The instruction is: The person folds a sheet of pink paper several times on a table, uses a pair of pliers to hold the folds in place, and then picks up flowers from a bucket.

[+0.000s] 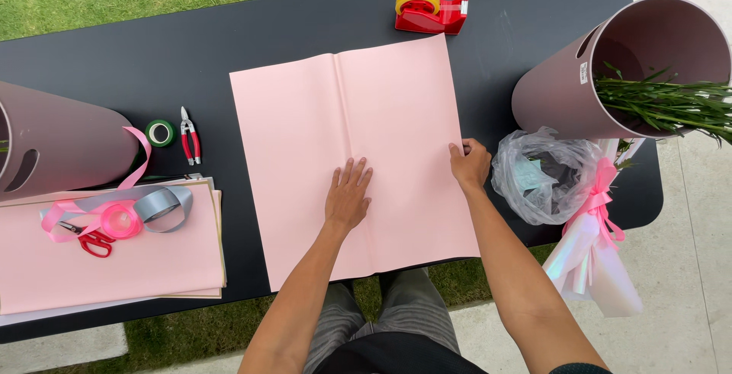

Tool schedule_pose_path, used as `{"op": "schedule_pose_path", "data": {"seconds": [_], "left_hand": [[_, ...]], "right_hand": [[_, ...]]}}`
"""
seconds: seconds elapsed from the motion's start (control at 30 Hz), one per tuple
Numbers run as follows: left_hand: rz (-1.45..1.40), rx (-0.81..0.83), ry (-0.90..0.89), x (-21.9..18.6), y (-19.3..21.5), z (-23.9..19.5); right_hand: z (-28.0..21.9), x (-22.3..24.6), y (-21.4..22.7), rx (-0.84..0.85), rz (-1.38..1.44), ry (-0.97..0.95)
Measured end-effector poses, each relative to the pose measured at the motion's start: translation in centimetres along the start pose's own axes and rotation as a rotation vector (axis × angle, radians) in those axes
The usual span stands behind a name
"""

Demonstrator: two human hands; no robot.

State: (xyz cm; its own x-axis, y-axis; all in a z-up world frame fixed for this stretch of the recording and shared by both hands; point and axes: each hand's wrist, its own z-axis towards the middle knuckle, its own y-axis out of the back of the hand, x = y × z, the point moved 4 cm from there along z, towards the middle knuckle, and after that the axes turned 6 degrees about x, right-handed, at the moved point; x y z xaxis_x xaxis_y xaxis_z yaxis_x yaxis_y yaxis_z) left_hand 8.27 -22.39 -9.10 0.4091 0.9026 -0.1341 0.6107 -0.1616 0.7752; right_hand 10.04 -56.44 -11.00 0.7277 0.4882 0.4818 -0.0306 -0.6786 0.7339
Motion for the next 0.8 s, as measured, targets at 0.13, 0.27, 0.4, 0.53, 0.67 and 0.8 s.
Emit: {"op": "schedule_pose_path", "data": {"seconds": [0.13,0.27,0.4,0.53,0.67,0.8], "left_hand": [[-0.011,-0.029,-0.017,0.1,-0.5,0.1],[-0.011,-0.039,-0.034,-0.1,-0.5,0.1],[-0.023,-0.051,-0.047,-0.1,-0.8,0.3],[-0.032,-0.053,-0.058,-0.1,-0.7,0.3],[-0.043,-0.045,-0.059,0.0,-0.6,0.4],[-0.076,-0.053,-0.059,-0.2,0.0,0.3]], "right_hand": [[-1.9,3.0,0.6,-0.136,-0.045,0.138],[-5.5,5.9,0.5,-0.160,-0.072,0.228],[-7.2,6.6,-1.1,-0.158,-0.067,0.242],[-8.0,7.0,-2.6,-0.193,-0.093,0.251],[-9.1,8.0,-3.8,-0.160,-0.070,0.248],[-8.8,7.8,-5.5,-0.098,-0.014,0.231]]}}
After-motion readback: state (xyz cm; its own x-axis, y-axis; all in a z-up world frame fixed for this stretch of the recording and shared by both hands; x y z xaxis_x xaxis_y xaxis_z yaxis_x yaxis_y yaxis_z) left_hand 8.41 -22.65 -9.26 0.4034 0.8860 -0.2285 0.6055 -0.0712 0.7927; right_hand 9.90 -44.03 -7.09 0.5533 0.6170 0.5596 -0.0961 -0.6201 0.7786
